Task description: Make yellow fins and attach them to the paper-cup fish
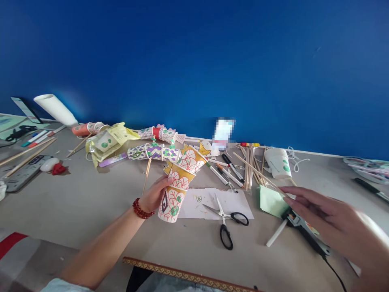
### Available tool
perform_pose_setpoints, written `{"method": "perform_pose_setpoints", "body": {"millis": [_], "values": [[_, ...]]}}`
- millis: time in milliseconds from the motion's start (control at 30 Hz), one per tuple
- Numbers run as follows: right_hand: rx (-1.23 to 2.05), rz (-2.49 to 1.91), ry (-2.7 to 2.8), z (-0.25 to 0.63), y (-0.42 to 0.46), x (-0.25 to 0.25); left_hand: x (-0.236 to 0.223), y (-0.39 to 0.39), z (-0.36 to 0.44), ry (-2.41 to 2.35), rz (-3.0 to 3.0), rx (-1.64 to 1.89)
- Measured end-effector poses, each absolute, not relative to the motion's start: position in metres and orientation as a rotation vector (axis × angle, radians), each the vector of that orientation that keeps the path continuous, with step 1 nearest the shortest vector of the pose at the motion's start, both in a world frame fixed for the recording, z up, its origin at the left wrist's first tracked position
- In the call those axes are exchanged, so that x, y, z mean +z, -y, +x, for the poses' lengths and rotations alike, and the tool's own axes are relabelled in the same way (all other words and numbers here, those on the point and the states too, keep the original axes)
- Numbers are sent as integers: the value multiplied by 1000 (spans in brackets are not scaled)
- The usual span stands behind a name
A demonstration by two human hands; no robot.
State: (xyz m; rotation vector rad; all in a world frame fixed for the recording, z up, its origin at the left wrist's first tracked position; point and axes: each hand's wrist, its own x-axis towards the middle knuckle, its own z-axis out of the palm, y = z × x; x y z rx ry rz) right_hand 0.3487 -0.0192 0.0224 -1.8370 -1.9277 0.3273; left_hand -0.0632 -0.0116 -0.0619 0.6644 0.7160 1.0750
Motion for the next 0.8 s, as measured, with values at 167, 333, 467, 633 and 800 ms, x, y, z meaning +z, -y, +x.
{"method": "perform_pose_setpoints", "body": {"millis": [167,333,467,633,800], "values": [[1057,-1319,1851,271,39,8,-65,11,-64,-775,665,1091],[1444,-1019,1909,225,36,-30,-68,11,-63,-807,647,1093],[1492,-904,1814,221,35,-48,-68,11,-62,-797,660,1094],[1447,-963,1657,225,40,-64,-72,12,-62,-829,694,1065],[1527,-893,1676,223,42,-64,-74,10,-61,-825,730,1069]]}}
